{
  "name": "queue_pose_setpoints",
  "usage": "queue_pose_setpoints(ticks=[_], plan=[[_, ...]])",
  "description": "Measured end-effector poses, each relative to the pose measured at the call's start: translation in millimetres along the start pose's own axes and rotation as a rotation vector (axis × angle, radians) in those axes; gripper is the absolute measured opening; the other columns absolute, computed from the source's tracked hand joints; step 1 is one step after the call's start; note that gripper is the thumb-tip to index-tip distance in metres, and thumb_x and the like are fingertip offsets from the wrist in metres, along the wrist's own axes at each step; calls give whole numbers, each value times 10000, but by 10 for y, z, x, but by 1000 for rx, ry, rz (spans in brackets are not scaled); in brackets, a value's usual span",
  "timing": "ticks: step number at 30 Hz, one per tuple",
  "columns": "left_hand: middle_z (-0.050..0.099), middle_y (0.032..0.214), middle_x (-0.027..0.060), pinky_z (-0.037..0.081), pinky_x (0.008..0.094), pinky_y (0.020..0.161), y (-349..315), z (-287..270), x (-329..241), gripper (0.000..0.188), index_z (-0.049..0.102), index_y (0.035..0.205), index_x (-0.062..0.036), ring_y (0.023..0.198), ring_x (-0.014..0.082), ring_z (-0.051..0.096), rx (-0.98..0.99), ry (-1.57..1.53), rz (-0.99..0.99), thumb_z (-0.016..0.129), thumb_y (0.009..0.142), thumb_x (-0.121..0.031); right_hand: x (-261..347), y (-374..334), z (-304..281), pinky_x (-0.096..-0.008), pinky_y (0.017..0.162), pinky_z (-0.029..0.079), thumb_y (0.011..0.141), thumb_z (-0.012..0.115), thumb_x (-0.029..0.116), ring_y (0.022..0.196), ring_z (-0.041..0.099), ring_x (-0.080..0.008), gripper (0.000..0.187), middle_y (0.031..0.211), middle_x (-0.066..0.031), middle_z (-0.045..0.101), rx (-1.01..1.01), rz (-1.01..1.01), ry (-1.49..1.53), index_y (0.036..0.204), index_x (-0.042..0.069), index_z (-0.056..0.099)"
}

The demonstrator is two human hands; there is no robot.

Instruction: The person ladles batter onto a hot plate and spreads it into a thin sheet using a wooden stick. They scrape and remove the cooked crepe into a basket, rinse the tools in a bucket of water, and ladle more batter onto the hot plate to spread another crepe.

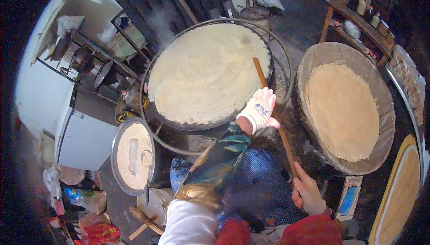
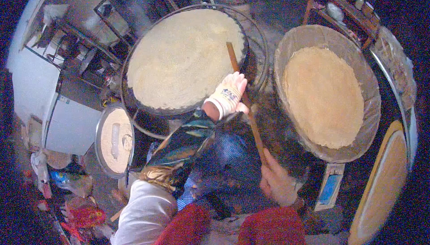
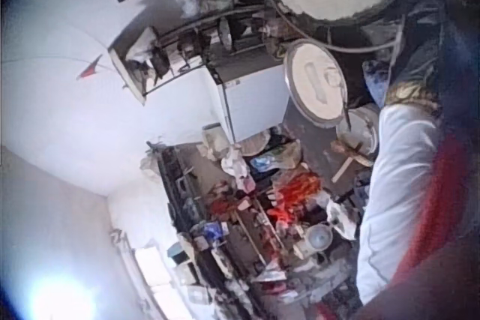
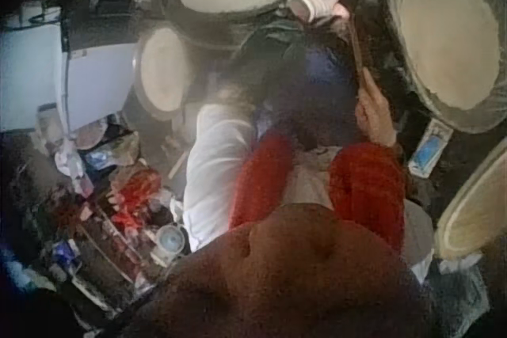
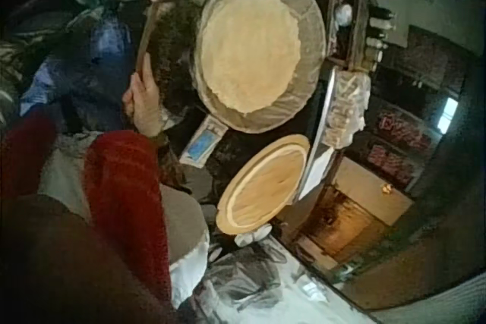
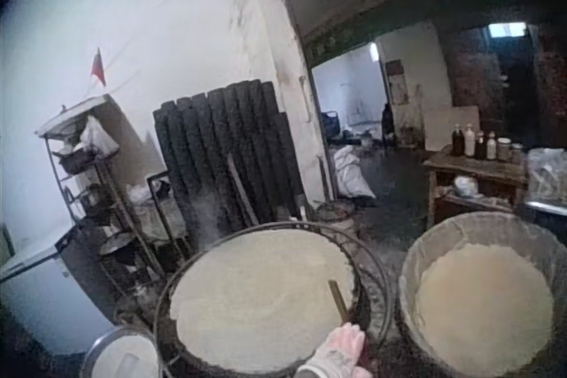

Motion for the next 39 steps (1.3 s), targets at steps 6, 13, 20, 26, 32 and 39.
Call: queue_pose_setpoints(ticks=[6,13,20,26,32,39], plan=[[488,1201,242,314,456,1028,-130,-45,1113,1063,471,1159,70,1190,391,423,52,73,-96,564,498,-757,242,877,433,-227,371,291,973,438,257,392,303,-61,555,512,28,323,298,44,364,1463,206,183],[473,1284,211,294,428,1065,-1285,-203,2299,1027,479,1213,23,1256,369,384,-32,135,-328,632,499,-698,598,1604,1287,-218,360,287,976,413,238,384,317,-51,531,512,43,330,528,45,292,1460,199,198],[409,1326,251,287,472,1052,-2826,-426,2730,1003,360,1301,38,1251,412,362,-23,219,-492,608,617,-653,625,1904,2047,-206,346,332,953,478,228,409,404,-56,549,575,15,463,634,-9,-59,1451,189,249],[313,1365,314,230,542,1050,-3367,-377,1552,1153,244,1376,66,1260,476,309,-187,102,-573,490,633,-782,-22,1474,1847,-335,551,512,927,513,233,546,575,-150,537,691,-54,623,464,-487,-511,1425,250,313],[355,1344,263,236,460,1073,-505,-797,533,903,354,1312,43,1288,412,295,-292,-186,34,607,715,-584,-220,466,551,-302,503,469,934,451,215,507,534,-146,585,634,-61,566,-21,11,-163,1462,163,204],[519,1114,215,369,454,967,229,-203,814,971,483,1088,50,1089,401,476,91,-16,39,612,492,-706,-25,738,365,-251,393,326,965,439,271,388,357,-96,587,500,-2,391,194,41,395,1471,183,155]])
Point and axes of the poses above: each hand's wrist, its own y-axis towards the middle knuckle, its own z-axis out of the palm, x = y × z, the point moved 5 cm from there along y, towards the middle knuckle
